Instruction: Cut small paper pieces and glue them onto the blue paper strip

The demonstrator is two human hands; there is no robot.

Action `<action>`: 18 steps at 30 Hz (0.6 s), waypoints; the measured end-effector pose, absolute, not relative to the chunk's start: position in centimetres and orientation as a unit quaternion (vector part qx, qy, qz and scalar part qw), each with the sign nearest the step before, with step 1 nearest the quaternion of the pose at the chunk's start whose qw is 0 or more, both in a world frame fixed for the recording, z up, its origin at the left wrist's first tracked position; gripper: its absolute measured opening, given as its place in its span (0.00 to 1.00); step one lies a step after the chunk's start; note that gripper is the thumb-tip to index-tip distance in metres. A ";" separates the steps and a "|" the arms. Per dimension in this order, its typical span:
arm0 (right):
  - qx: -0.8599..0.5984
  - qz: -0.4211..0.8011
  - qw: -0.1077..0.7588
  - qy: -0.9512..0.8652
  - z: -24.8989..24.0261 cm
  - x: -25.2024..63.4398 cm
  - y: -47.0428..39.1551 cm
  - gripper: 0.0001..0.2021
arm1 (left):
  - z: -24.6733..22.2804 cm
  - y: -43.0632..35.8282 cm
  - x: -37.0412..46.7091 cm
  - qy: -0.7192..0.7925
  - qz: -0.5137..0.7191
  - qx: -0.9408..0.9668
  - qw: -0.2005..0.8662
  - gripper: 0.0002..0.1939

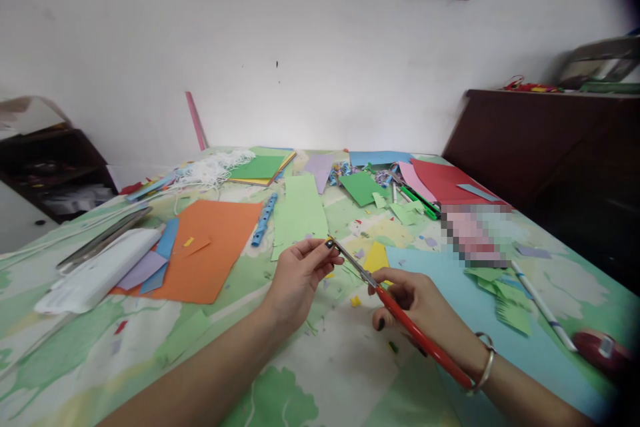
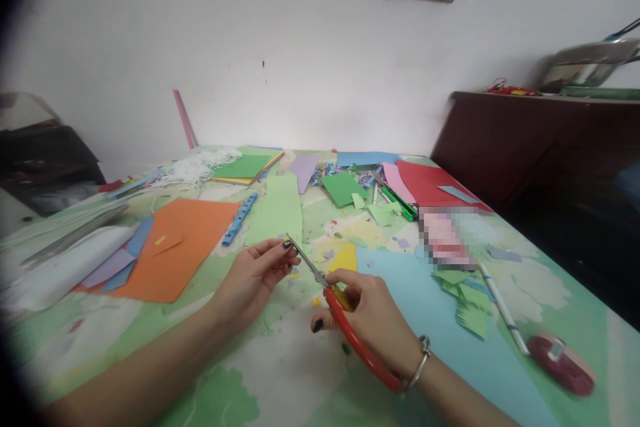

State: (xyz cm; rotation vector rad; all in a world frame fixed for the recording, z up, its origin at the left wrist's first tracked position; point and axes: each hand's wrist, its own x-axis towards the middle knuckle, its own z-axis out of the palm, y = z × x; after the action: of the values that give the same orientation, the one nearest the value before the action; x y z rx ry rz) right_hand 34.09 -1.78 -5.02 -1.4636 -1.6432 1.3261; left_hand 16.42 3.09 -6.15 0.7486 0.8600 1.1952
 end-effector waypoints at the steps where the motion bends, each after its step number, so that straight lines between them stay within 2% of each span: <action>1: -0.547 0.490 0.286 -0.616 -5.1 34.2 -1.7 0.12 | -6.2 3.1 16.4 0.385 0.531 0.332 0.678 0.08; 6: -0.536 0.461 0.315 -0.633 -5.1 34.7 -1.4 0.09 | -6.0 3.3 16.2 0.375 0.530 0.334 0.683 0.09; 9: -0.521 0.468 0.310 -0.643 -4.9 35.0 -1.2 0.11 | -5.6 3.3 16.1 0.364 0.527 0.342 0.687 0.11; 18: -0.502 0.474 0.316 -0.650 -5.1 35.3 -1.1 0.13 | -5.3 3.3 15.8 0.335 0.505 0.363 0.707 0.07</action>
State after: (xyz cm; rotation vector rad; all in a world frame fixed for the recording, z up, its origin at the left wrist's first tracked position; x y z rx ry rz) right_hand 35.32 -1.05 -5.09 -1.3224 -1.7132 1.2494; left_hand 15.78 3.32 -5.31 0.8059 0.7451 1.1226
